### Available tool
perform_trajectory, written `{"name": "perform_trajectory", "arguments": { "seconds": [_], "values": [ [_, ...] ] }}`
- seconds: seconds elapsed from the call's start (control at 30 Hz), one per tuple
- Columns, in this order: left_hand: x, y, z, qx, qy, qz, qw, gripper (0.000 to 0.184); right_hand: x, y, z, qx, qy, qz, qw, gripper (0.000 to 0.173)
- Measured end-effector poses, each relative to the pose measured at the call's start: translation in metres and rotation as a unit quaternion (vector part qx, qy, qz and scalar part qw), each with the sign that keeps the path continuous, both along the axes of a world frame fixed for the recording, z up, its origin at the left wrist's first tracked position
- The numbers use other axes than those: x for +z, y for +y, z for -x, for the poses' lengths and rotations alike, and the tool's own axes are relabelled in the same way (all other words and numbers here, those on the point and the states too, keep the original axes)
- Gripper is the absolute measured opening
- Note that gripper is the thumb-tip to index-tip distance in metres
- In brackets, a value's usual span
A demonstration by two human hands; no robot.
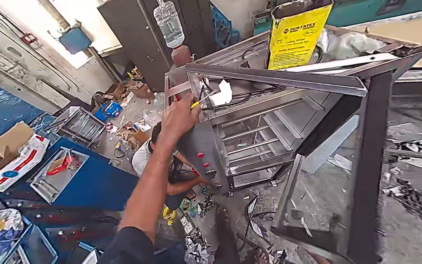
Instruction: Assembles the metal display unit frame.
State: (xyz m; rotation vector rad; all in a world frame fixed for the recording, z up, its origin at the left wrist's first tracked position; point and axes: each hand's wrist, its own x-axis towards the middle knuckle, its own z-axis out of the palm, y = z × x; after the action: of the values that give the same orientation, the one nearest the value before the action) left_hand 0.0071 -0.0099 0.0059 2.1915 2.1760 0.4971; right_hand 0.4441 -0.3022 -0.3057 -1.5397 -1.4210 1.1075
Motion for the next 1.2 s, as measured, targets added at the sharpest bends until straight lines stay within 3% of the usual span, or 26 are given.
{"name": "perform_trajectory", "arguments": {
  "seconds": [0.07,0.27,0.5,0.77,1.2],
  "values": [
    [0.0,-0.01,-0.004,-0.012,-0.003,-0.011,1.0,0.035,0.012,0.046,0.054,0.067,0.026,-0.049,0.996,0.019],
    [-0.002,-0.028,-0.005,-0.042,-0.008,-0.041,0.998,0.031,0.013,0.145,0.147,0.164,-0.007,-0.003,0.986,0.032],
    [-0.001,-0.025,-0.005,-0.029,-0.001,-0.033,0.999,0.033,0.012,0.221,0.203,0.164,-0.001,-0.015,0.986,0.03],
    [-0.001,-0.026,-0.006,-0.029,0.0,-0.034,0.999,0.03,0.009,0.246,0.22,0.144,0.024,-0.022,0.989,0.027],
    [-0.004,-0.018,-0.005,-0.023,0.022,-0.049,0.998,0.032,0.009,0.245,0.216,0.145,0.003,-0.027,0.989,0.026]
  ]
}}
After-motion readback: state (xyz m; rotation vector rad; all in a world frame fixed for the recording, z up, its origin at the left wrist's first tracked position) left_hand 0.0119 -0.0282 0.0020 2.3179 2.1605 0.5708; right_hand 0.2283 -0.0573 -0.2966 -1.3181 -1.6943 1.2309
